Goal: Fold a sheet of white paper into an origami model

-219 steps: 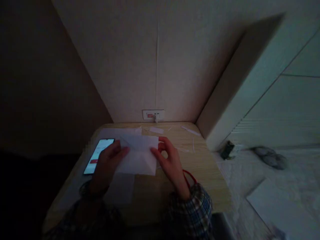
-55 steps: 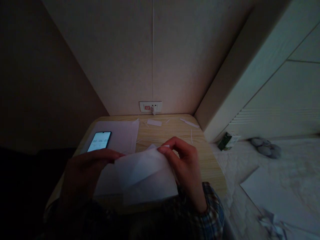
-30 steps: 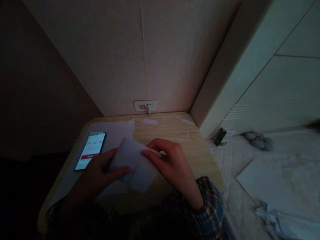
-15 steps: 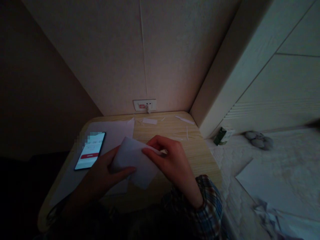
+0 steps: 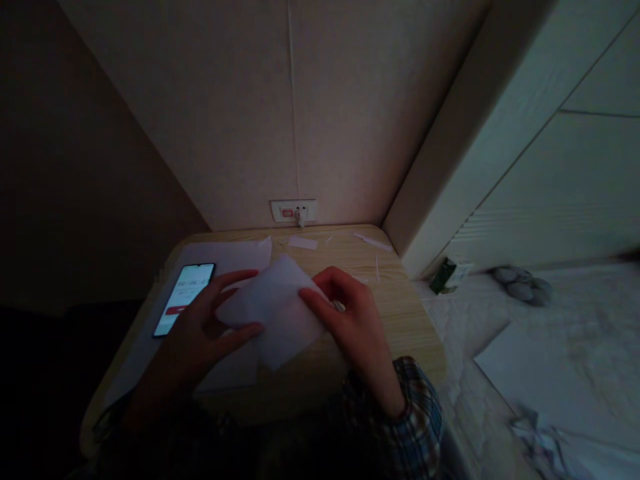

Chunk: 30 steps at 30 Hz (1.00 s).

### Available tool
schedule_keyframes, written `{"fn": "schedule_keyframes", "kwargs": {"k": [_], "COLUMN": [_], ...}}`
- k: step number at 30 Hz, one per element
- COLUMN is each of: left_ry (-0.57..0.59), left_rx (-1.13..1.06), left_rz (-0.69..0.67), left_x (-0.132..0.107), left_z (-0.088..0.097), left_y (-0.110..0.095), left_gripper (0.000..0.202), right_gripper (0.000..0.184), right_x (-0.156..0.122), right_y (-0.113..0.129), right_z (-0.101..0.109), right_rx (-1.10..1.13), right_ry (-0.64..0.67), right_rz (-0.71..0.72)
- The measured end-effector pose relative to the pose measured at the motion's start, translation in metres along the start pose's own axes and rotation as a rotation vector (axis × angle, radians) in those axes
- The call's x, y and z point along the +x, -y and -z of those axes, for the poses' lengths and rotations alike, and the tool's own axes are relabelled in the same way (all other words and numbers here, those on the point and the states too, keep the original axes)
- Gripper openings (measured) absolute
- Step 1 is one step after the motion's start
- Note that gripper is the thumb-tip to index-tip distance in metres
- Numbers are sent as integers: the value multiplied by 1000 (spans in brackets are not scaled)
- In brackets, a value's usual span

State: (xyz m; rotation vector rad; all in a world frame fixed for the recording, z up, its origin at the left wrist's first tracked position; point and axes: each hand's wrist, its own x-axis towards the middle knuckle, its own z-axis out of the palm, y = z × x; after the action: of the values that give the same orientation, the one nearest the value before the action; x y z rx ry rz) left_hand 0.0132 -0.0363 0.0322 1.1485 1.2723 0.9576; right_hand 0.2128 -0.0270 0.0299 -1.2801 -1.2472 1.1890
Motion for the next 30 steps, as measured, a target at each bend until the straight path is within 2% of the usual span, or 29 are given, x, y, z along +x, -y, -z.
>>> {"fn": "schedule_keyframes", "kwargs": {"k": [4, 8, 12, 17, 26, 30], "left_ry": [-46, -42, -107, -202, -241, -249], "left_rx": [-172, -206, -247, -336, -340, -276], "left_rz": [2, -20, -14, -8, -55, -81], "left_x": [3, 8, 8, 1, 3, 5], "left_z": [-1, 0, 1, -3, -3, -1], "left_y": [4, 13, 14, 4, 7, 8], "left_gripper": [54, 46, 46, 47, 42, 33], "right_gripper": [28, 30, 31, 28, 21, 18], "right_x": [-7, -12, -12, -10, -9, -7], "right_y": [-5, -8, -11, -13, -16, -18], "right_z": [-9, -16, -19, -17, -14, -7], "right_rx": [113, 164, 171, 117, -8, -65], "right_ry": [-64, -105, -111, -79, 36, 72], "right_rz": [-64, -98, -102, -80, -53, -35]}}
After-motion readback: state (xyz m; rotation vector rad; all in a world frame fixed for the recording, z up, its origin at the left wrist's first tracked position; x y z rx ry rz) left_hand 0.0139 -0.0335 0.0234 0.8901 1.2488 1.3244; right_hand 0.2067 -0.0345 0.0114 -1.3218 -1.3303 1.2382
